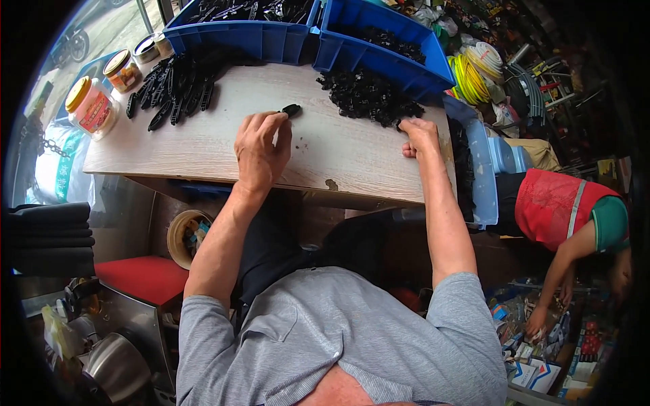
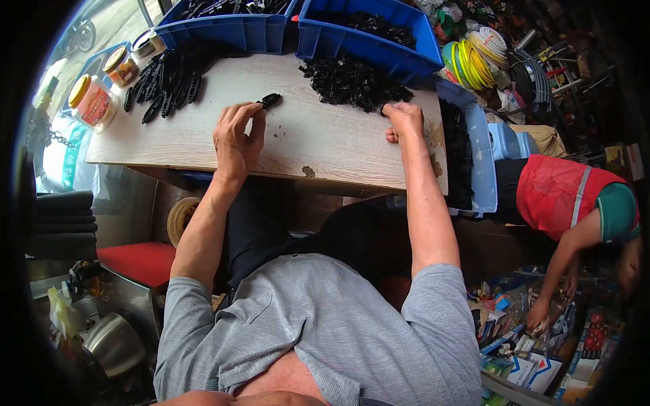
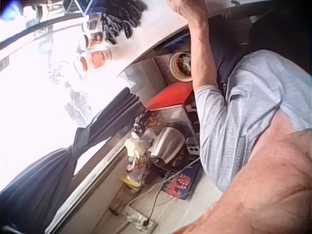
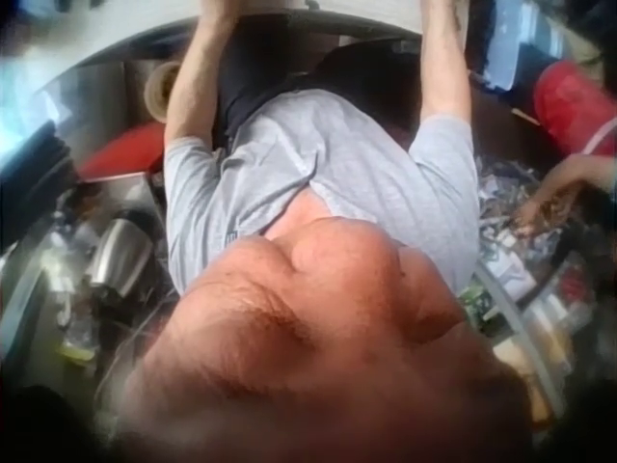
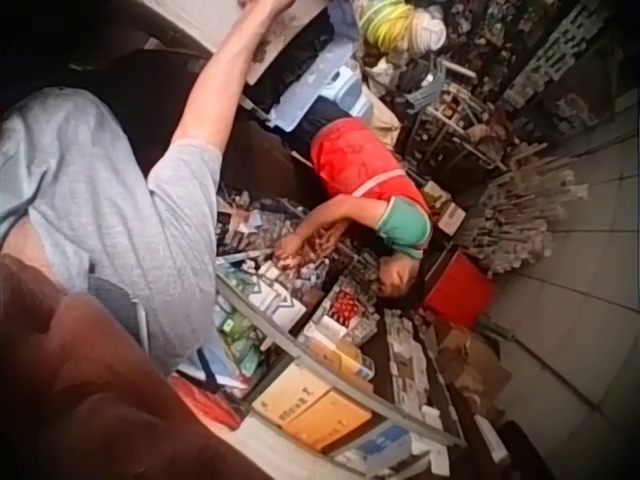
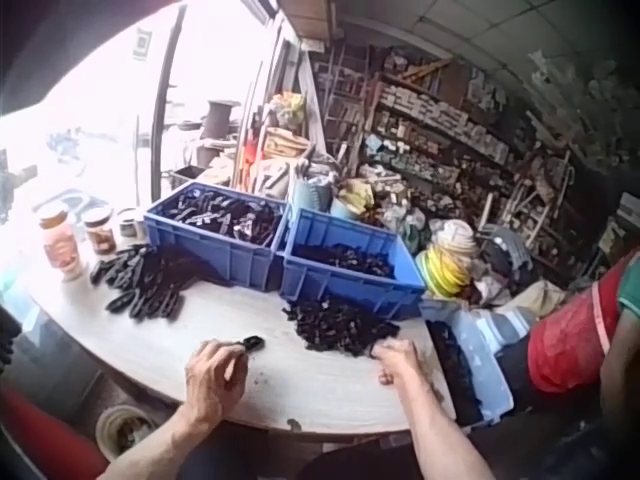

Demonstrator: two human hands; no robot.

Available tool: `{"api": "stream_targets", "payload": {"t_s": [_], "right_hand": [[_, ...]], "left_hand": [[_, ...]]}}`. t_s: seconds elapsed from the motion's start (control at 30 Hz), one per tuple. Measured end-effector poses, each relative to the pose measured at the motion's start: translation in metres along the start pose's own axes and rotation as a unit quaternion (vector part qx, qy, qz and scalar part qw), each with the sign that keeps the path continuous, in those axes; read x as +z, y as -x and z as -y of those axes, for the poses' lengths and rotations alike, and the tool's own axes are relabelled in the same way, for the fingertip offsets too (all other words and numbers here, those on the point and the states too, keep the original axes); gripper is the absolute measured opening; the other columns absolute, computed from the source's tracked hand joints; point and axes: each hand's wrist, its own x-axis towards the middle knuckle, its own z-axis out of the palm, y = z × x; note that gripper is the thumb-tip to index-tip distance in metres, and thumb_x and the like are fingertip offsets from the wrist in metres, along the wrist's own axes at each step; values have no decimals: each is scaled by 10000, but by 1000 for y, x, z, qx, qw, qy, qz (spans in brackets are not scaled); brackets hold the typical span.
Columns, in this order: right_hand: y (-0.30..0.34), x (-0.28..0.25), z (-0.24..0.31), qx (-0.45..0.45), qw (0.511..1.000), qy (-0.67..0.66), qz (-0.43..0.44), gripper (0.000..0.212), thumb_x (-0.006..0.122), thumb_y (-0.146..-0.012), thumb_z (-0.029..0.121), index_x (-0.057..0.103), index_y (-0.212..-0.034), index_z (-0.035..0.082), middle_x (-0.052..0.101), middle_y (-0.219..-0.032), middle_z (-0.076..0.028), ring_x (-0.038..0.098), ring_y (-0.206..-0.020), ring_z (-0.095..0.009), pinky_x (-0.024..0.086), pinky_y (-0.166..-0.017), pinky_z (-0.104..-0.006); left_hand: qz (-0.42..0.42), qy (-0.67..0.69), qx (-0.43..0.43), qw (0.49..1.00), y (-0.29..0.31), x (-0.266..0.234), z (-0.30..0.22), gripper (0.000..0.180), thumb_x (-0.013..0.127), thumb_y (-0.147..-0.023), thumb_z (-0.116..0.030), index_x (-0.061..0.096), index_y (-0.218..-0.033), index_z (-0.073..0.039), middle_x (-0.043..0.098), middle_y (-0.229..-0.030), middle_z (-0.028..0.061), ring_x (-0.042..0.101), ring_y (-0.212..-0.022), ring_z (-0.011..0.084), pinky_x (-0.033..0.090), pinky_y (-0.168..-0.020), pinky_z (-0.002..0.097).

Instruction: Assembling small black plastic components at a workshop workbench.

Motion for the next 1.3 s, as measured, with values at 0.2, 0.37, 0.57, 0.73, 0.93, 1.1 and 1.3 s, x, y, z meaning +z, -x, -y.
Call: {"api": "stream_targets", "payload": {"t_s": [0.2, 0.37, 0.57, 0.73, 0.93, 1.1, 1.3], "right_hand": [[20, -10, -17, 35, 984, -163, 64, 194, 681, -867, 188, 624, -963, 29, 456, -480, -34, 551, -441, -184, 524, -433, -346], [72, 13, -28, -37, 955, -267, 122, 178, 672, -865, 157, 610, -956, 17, 449, -464, -20, 507, -399, -165, 527, -459, -341], [96, 30, -34, -137, 934, -300, 140, 104, 717, -857, 123, 675, -889, 33, 627, -730, 20, 419, -453, -25, 299, -436, -191], [98, 32, -38, -140, 931, -302, 151, 136, 727, -855, 133, 669, -935, 40, 621, -713, 20, 420, -449, -29, 304, -434, -192], [95, 29, -34, -140, 926, -302, 178, 234, 759, -850, 191, 651, -1000, 47, 566, -634, 47, 400, -431, -34, 301, -432, -190], [95, 26, -36, -125, 926, -278, 222, 200, 749, -856, 180, 641, -962, 49, 521, -545, 24, 413, -404, -67, 360, -430, -213], [99, 27, -36, -121, 913, -314, 228, 183, 718, -884, 192, 609, -944, 59, 477, -489, -18, 522, -406, -167, 539, -457, -344]], "left_hand": [[100, 366, -293, 878, 31, 26, -56, 207, 658, -946, -143, 686, -1082, 11, 709, -938, 78, 651, -807, 109, 516, -661, 236], [173, 528, -447, 701, 17, 62, -96, 333, 655, -930, -168, 620, -1171, 60, 694, -967, 109, 678, -855, 168, 561, -717, 273], [200, 590, -468, 627, 11, 91, -98, 242, 655, -904, -118, 627, -1075, 51, 672, -913, 96, 669, -784, 162, 575, -666, 276], [215, 611, -489, 584, 7, 80, -94, 139, 640, -896, -82, 634, -983, 27, 656, -868, 75, 649, -737, 140, 568, -646, 260], [205, 635, -477, 572, 13, 77, -88, 133, 660, -882, -83, 628, -964, 17, 646, -823, 72, 631, -699, 127, 536, -620, 245], [207, 522, -390, 729, 24, 76, -83, 229, 658, -878, -149, 608, -1014, 28, 675, -804, 137, 662, -683, 198, 545, -605, 312], [176, -3, -238, 955, -5, 30, -32, 281, 676, -888, -271, 616, -1071, -66, 690, -704, 119, 691, -687, 252, 520, -605, 380]]}}
